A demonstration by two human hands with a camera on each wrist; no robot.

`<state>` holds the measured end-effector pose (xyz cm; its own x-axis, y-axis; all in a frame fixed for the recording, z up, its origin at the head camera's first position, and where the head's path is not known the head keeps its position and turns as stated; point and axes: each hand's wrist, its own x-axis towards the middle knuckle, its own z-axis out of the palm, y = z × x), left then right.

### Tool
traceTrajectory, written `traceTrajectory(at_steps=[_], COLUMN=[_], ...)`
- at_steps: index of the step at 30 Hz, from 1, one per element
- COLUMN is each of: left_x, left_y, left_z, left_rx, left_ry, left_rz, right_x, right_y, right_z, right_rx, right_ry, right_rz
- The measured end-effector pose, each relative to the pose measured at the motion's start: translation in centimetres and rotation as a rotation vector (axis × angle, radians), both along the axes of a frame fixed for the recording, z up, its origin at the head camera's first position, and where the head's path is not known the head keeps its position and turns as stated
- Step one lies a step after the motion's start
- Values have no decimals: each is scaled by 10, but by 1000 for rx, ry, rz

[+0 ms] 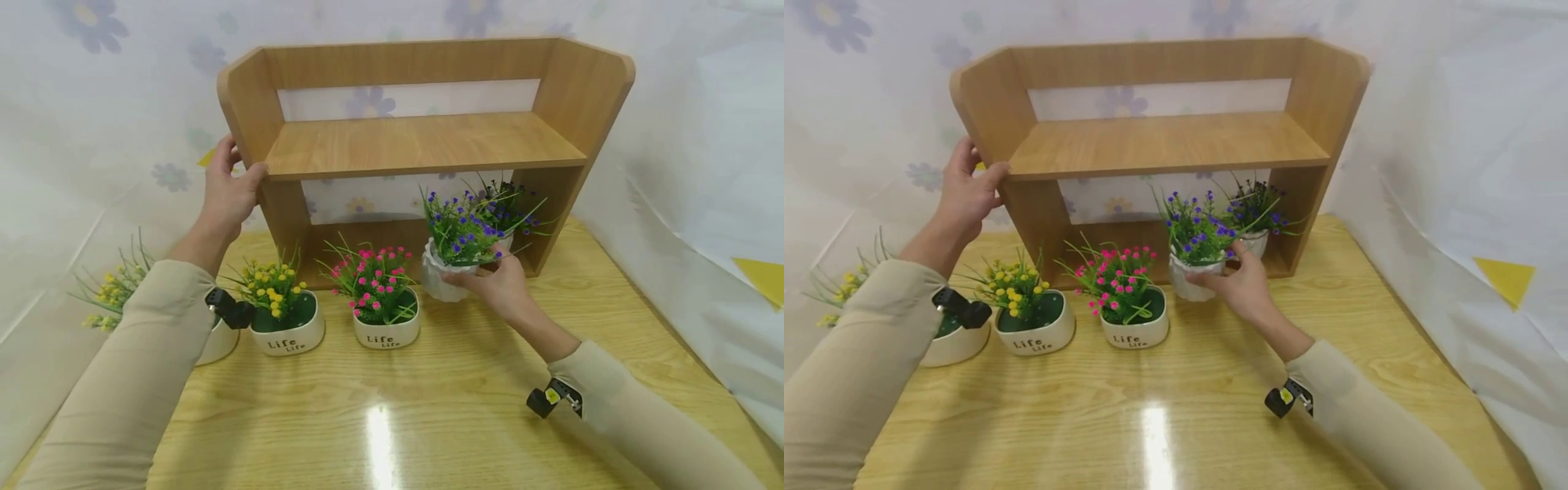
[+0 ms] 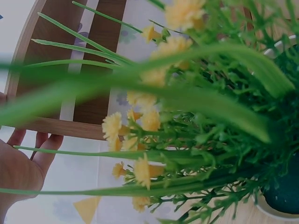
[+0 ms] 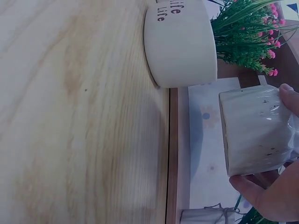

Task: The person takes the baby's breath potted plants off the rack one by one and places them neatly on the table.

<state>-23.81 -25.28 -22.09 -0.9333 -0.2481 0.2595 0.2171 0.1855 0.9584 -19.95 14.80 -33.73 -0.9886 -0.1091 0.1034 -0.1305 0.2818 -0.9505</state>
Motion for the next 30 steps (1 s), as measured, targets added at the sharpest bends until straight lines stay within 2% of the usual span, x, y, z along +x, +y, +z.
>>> traceTrajectory(at_steps=[4,11,21,27,30], left_x=[-1,-1,-1,1,2], left_y=[-1,-1,-2,-2,-2], left_z=[0,1,1,2,1], left_rx=[-20,-29,-45,-36,-35], left_ry=[-9,-10,-30,-21,-21], left_rz=[18,20,30,23,23], right_x=[5,14,24,30,32], right_y=[6,15,24,27,28], right_z=[0,-3,-14,-19,-23], right_rx=[39,40,66,119,123], right_ry=[-3,18,40,7,21], right_rz=[-16,-1,1,0,19])
